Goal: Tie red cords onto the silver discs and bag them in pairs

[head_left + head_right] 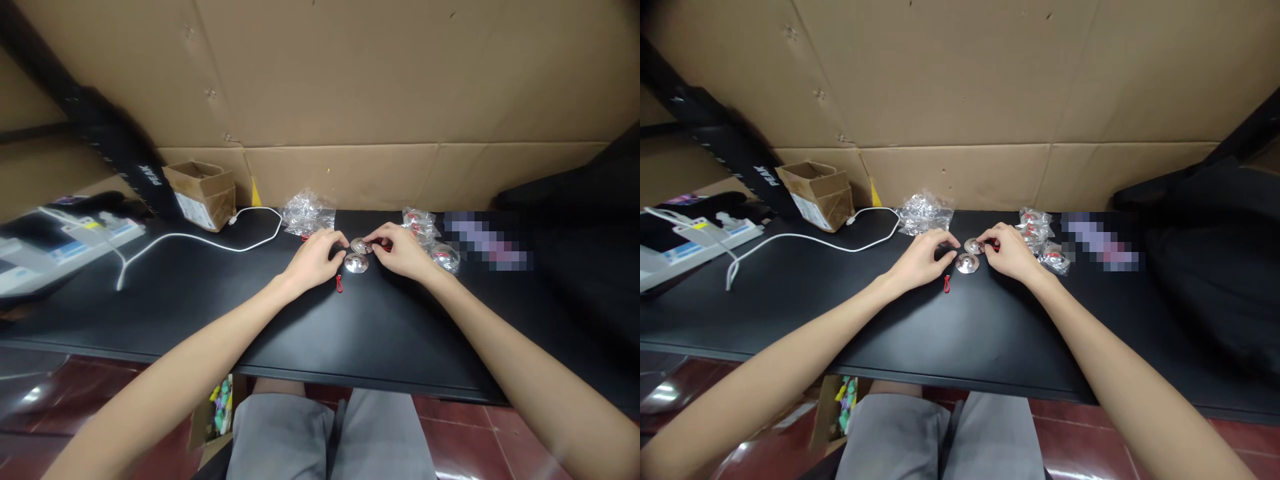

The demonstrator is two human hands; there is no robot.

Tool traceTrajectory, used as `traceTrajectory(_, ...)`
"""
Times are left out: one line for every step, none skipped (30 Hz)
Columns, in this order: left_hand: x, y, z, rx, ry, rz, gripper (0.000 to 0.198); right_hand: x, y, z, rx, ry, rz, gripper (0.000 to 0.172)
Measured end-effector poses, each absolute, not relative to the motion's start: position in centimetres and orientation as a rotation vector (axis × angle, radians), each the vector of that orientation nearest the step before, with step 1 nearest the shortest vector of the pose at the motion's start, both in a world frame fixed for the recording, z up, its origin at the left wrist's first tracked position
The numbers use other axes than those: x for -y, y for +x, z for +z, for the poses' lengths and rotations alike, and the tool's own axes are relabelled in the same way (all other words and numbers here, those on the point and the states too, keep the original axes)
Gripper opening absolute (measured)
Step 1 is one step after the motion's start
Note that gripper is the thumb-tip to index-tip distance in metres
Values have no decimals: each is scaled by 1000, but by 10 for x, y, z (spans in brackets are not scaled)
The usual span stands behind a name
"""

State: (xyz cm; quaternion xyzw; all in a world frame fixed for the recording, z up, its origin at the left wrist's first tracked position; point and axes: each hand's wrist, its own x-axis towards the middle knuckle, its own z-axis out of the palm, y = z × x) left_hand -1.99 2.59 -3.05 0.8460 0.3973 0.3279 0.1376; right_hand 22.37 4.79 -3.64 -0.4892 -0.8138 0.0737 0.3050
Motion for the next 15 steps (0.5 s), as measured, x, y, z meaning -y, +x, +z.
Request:
traceTrajectory(-25,-19,-30,-1115,2462,927,12,-47,225,-34,2178,-1268,195,23)
traceTrajectory(-23,-19,-29,-1074,2478,906,15,-46,226,-32,2201,-1243,191,21)
traceTrajectory(-22,-19,-28,-1034,2495,883,20,-45,227,-30,2226,-1220,183,19)
traceTrajectory(-21,-19,-28,-1005,2512,858,26,-44,228,-29,2253,-1200,173,17)
traceTrajectory(-19,-19,-28,-991,2529,832,32,-43,228,-27,2275,-1184,165,17)
traceTrajectory(-18,-19,-28,-991,2546,808,39,-42,228,-27,2288,-1173,163,17)
traceTrajectory(-18,-19,-29,-998,2560,788,44,-42,227,-27,2289,-1165,168,18)
traceTrajectory(-17,-18,-29,-1006,2569,775,46,-42,227,-27,2285,-1155,179,19)
traceTrajectory(-17,-18,-30,-1012,2575,770,44,-43,227,-28,2278,-1142,194,20)
traceTrajectory(-17,-18,-30,-1012,2580,770,40,-44,226,-30,2268,-1130,208,21)
traceTrajectory(-17,-17,-30,-1007,2585,771,35,-45,226,-31,2257,-1122,220,22)
traceTrajectory(-17,-17,-29,-1002,2592,774,31,-46,226,-32,2249,-1116,227,23)
traceTrajectory(-18,-16,-29,-999,2601,775,28,-47,226,-33,2249,-1111,226,25)
traceTrajectory(-18,-16,-28,-1000,2610,778,26,-48,226,-34,2254,-1109,217,25)
traceTrajectory(-19,-16,-28,-1004,2621,780,25,-48,226,-35,2259,-1113,200,24)
